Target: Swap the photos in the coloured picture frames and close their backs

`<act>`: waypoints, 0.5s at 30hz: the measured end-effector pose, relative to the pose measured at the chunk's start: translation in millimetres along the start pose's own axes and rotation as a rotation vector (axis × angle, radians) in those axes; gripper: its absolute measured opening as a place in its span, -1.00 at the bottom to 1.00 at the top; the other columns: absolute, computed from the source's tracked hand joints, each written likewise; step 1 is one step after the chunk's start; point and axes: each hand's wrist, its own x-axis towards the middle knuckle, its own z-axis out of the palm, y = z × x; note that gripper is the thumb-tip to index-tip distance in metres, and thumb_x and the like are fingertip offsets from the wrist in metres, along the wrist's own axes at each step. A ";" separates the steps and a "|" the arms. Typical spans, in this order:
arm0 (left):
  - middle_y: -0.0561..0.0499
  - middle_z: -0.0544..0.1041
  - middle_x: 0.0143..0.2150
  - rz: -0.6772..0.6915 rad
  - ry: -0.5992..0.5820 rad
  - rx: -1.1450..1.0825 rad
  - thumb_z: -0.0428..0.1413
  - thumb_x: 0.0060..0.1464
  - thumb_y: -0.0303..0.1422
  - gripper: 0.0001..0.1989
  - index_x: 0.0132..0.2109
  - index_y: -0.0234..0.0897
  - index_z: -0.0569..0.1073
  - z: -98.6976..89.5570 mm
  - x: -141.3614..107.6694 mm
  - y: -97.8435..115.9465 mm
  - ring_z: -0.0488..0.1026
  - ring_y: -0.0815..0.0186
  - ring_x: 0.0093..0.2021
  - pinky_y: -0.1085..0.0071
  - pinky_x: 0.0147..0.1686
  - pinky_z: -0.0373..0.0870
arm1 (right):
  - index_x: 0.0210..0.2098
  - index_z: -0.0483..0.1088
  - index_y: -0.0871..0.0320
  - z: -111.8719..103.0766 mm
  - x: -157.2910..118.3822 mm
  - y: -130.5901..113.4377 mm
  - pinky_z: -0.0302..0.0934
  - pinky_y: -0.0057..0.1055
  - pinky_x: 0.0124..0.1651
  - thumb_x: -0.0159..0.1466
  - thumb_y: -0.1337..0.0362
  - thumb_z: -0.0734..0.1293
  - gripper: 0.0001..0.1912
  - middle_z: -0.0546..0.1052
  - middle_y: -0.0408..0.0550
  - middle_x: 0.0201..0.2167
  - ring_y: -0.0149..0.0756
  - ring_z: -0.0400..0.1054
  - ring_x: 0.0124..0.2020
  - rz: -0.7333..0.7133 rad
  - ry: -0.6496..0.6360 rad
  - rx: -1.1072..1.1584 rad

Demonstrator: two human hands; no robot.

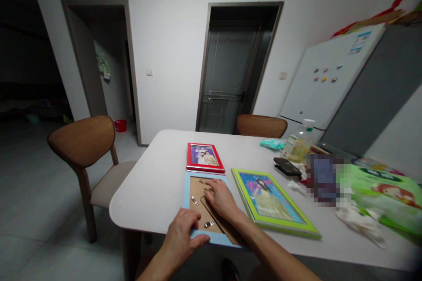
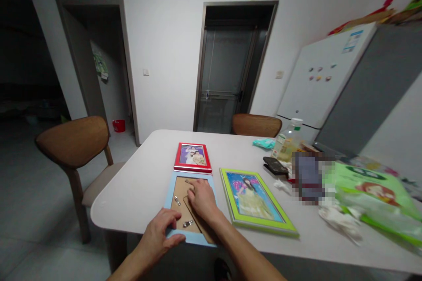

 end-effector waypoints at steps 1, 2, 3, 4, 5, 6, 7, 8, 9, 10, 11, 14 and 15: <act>-0.02 0.43 -0.32 -0.002 0.000 -0.008 0.19 -0.18 -0.28 -0.79 -0.40 -0.27 0.34 -0.3 -0.3 0.7 0.31 0.25 -0.26 0.35 -0.26 0.28 | -0.19 0.36 0.17 -5.3 -9.5 1.5 0.02 -0.45 -0.15 0.10 0.22 0.17 -0.69 0.39 0.01 -0.24 -0.29 0.21 -0.19 -0.016 -0.018 0.011; -0.02 0.43 -0.30 -0.005 0.000 -0.016 0.19 -0.19 -0.30 -0.80 -0.41 -0.27 0.34 -0.5 -0.5 1.5 0.32 0.24 -0.24 0.34 -0.24 0.28 | -0.22 0.38 0.16 -10.2 -18.8 2.9 0.04 -0.46 -0.18 0.08 0.19 0.19 -0.69 0.39 0.00 -0.27 -0.29 0.22 -0.22 -0.025 -0.057 0.017; -0.02 0.43 -0.27 -0.011 -0.002 -0.027 0.20 -0.20 -0.33 -0.81 -0.41 -0.27 0.34 -0.8 -0.7 2.1 0.32 0.23 -0.22 0.33 -0.22 0.28 | -0.24 0.39 0.15 -14.2 -27.3 3.9 0.05 -0.46 -0.22 0.05 0.16 0.22 -0.68 0.39 -0.01 -0.29 -0.29 0.23 -0.24 -0.029 -0.100 0.019; -0.03 0.43 -0.24 -0.019 -0.003 -0.040 0.20 -0.21 -0.35 -0.81 -0.40 -0.27 0.34 -0.8 -0.8 2.4 0.32 0.23 -0.20 0.32 -0.20 0.28 | -0.25 0.39 0.13 -17.2 -34.2 4.4 0.06 -0.46 -0.25 0.02 0.14 0.24 -0.67 0.39 -0.02 -0.31 -0.28 0.23 -0.27 -0.029 -0.137 0.018; -0.05 0.42 -0.20 -0.026 -0.001 -0.055 0.20 -0.21 -0.37 -0.80 -0.38 -0.26 0.35 -0.8 -0.9 2.3 0.31 0.21 -0.16 0.30 -0.18 0.28 | -0.24 0.39 0.12 -19.1 -39.4 4.2 0.06 -0.46 -0.27 -0.01 0.15 0.26 -0.65 0.38 -0.03 -0.31 -0.28 0.24 -0.28 -0.029 -0.160 0.019; -0.07 0.41 -0.16 -0.030 0.004 -0.070 0.20 -0.22 -0.38 -0.78 -0.35 -0.26 0.35 -0.5 -1.0 1.7 0.30 0.19 -0.11 0.28 -0.14 0.27 | -0.22 0.38 0.12 -19.9 -42.6 3.4 0.06 -0.46 -0.27 -0.02 0.18 0.27 -0.64 0.38 -0.03 -0.31 -0.28 0.24 -0.28 -0.028 -0.162 0.024; -0.09 0.38 -0.10 -0.030 0.011 -0.086 0.20 -0.23 -0.37 -0.74 -0.31 -0.26 0.35 -0.2 -1.1 0.8 0.27 0.17 -0.06 0.25 -0.10 0.26 | -0.21 0.37 0.13 -20.0 -43.9 2.4 0.07 -0.46 -0.26 -0.03 0.22 0.26 -0.63 0.38 -0.02 -0.31 -0.28 0.24 -0.27 -0.026 -0.150 0.033; -0.11 0.34 -0.03 -0.028 0.019 -0.101 0.20 -0.24 -0.36 -0.69 -0.26 -0.25 0.35 0.2 -1.3 -0.4 0.23 0.15 0.00 0.22 -0.06 0.23 | -0.20 0.36 0.14 -19.8 -43.7 1.2 0.07 -0.47 -0.25 -0.03 0.26 0.25 -0.64 0.38 -0.02 -0.31 -0.28 0.24 -0.27 -0.021 -0.133 0.044; -0.12 0.29 0.03 -0.033 0.029 -0.113 0.21 -0.25 -0.36 -0.63 -0.21 -0.25 0.33 0.5 -1.3 -1.7 0.19 0.14 0.04 0.18 -0.02 0.19 | -0.21 0.36 0.14 -19.5 -42.3 0.3 0.07 -0.47 -0.25 -0.04 0.29 0.24 -0.64 0.39 -0.03 -0.33 -0.28 0.24 -0.27 -0.016 -0.119 0.054; -0.13 0.24 0.07 -0.047 0.039 -0.124 0.20 -0.26 -0.37 -0.57 -0.15 -0.24 0.31 0.5 -1.3 -2.8 0.16 0.13 0.07 0.16 0.01 0.16 | -0.23 0.37 0.15 -19.6 -40.3 -0.3 0.08 -0.47 -0.25 -0.05 0.32 0.23 -0.65 0.39 -0.03 -0.34 -0.29 0.24 -0.28 -0.011 -0.109 0.061; -0.14 0.21 0.10 -0.072 0.049 -0.133 0.20 -0.26 -0.39 -0.51 -0.10 -0.24 0.29 0.3 -1.2 -3.5 0.14 0.13 0.09 0.14 0.03 0.13 | -0.25 0.38 0.15 -20.2 -38.1 -0.4 0.08 -0.47 -0.25 -0.05 0.33 0.23 -0.67 0.39 -0.03 -0.35 -0.29 0.24 -0.29 -0.006 -0.101 0.065; -0.17 0.17 0.13 -0.171 0.088 -0.156 0.17 -0.27 -0.44 -0.44 -0.03 -0.27 0.23 -1.5 1.5 -2.5 0.11 0.13 0.11 0.13 0.07 0.06 | -0.30 0.39 0.16 -26.0 -33.2 -0.1 0.10 -0.47 -0.25 -0.05 0.31 0.23 -0.70 0.38 -0.03 -0.37 -0.30 0.24 -0.31 0.005 -0.091 0.060; -0.18 0.19 0.11 -0.197 0.097 -0.175 0.16 -0.26 -0.44 -0.44 -0.02 -0.28 0.22 -2.2 3.5 -1.2 0.12 0.13 0.11 0.14 0.07 0.05 | -0.30 0.39 0.16 -28.9 -32.5 -0.7 0.10 -0.47 -0.25 -0.05 0.29 0.24 -0.71 0.38 -0.03 -0.37 -0.30 0.24 -0.31 0.007 -0.087 0.056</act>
